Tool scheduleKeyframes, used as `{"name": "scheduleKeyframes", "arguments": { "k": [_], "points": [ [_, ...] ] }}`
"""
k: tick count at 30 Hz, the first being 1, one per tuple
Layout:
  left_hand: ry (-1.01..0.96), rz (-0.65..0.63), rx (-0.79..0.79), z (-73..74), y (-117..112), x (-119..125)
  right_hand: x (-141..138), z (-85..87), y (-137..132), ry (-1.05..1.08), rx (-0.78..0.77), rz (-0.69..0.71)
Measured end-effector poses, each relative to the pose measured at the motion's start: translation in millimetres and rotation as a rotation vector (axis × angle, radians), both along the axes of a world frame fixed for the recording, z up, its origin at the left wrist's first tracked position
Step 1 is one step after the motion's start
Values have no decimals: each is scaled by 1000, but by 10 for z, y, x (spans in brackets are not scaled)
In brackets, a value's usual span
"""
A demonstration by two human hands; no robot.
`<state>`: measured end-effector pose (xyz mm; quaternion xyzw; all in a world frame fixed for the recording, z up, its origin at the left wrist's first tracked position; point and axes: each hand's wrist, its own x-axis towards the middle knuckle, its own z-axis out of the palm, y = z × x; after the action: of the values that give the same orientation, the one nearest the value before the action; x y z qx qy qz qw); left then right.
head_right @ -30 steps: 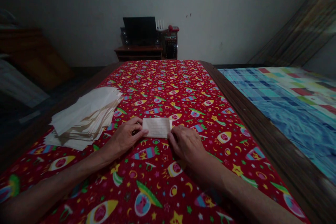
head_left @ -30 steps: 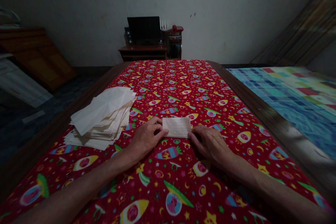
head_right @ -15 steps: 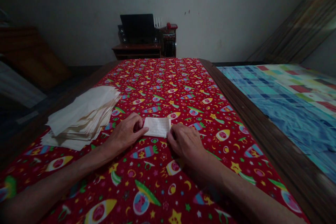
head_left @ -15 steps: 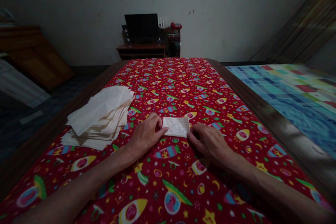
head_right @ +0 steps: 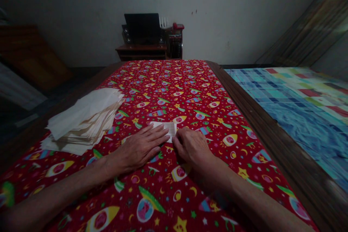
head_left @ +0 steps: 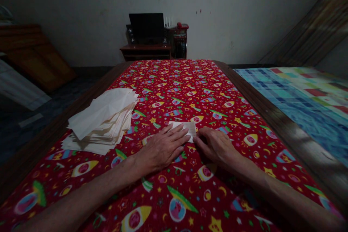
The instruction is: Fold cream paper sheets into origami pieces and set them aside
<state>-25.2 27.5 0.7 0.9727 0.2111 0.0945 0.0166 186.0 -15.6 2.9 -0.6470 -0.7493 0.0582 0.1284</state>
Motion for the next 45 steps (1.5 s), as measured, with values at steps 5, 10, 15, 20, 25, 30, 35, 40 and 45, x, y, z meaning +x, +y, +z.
{"name": "scheduleKeyframes", "arguments": {
  "k": [5, 10, 15, 20, 25, 30, 35, 40, 45],
  "points": [
    [21, 10, -63, -15, -2, -19, -5, 41, 13, 2, -31, 14],
    [18, -18, -100, -15, 2, -23, 9, 36, 10, 76, -21, 24],
    [6, -21, -122, -11, -2, -24, 17, -23, 17, 94, 45, -47],
    [8, -24, -126, -16, 2, -23, 8, -55, 40, 42, 73, -55],
    [15, -21, -123, -12, -1, -23, -14, -4, 59, 20, 44, -59],
    [8, -30, -119, -31, 7, -25, -16, 6, 72, -18, 31, -52],
    [-15, -34, -128, -45, 13, -32, 7, -38, 68, -83, 131, 5],
    [-16, -33, -133, -21, 7, -24, -29, -40, -25, -156, 296, 160],
    [13, -32, -104, -8, -13, -42, -32, -119, -183, -146, 386, 495]
  ]
}}
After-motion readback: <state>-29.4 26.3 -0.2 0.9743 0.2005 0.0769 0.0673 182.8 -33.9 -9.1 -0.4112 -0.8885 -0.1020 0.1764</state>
